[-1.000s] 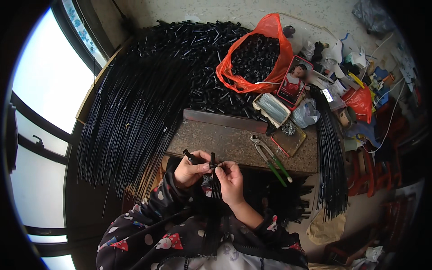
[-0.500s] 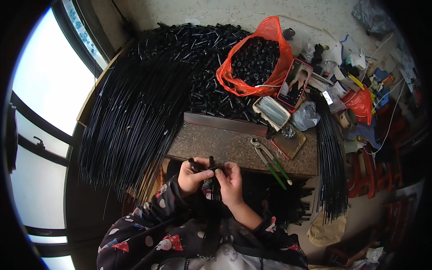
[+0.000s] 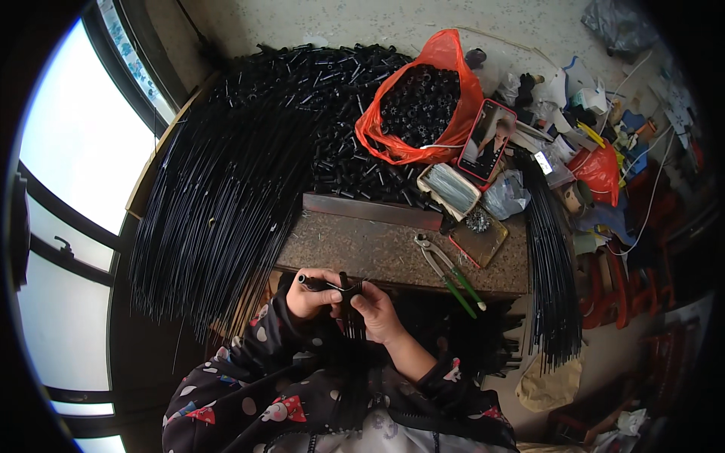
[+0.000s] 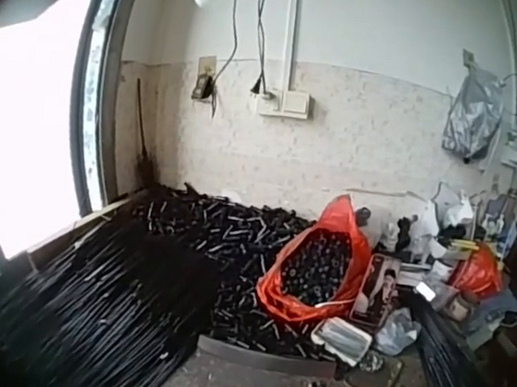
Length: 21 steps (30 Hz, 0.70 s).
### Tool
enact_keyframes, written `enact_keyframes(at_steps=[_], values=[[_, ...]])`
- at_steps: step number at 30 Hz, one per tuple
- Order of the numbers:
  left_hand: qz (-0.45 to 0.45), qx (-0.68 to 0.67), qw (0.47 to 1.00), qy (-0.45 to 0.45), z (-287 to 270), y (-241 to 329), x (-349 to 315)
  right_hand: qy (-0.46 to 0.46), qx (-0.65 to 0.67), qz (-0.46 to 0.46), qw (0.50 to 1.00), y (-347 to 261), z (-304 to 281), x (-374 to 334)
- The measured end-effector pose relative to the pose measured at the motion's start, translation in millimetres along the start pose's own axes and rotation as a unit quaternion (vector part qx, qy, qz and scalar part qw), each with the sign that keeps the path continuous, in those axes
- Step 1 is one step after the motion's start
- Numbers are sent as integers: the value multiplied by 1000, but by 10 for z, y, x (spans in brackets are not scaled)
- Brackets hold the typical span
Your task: Assembling black cables by attaching small plastic components to the ends using a specialized crimping tool.
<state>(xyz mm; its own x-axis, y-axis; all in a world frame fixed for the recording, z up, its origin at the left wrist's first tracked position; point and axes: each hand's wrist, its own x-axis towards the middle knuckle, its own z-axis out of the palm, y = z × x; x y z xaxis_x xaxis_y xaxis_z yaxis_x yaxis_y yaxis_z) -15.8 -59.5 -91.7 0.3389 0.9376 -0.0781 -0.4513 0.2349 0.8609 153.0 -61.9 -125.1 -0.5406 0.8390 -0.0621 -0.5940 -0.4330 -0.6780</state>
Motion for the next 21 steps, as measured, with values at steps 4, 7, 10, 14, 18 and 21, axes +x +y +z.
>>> enact_keyframes(at_steps=[4,7,10,14,18,21], values=[[24,85,996,-34,-96,92,77,1,6,26,1000,35,-24,-12],[107,197,971,-79,-239,123,157,-58,97,111,987,-43,12,30],[153,212,944,-200,-292,179,236,-127,150,156,968,-11,-35,24],[43,94,962,-252,-268,202,211,-98,70,105,987,-32,77,-65],[73,140,971,-178,-269,139,170,6,68,89,994,-86,96,-48],[39,93,960,-260,-283,187,197,-102,63,156,980,-94,86,-48]])
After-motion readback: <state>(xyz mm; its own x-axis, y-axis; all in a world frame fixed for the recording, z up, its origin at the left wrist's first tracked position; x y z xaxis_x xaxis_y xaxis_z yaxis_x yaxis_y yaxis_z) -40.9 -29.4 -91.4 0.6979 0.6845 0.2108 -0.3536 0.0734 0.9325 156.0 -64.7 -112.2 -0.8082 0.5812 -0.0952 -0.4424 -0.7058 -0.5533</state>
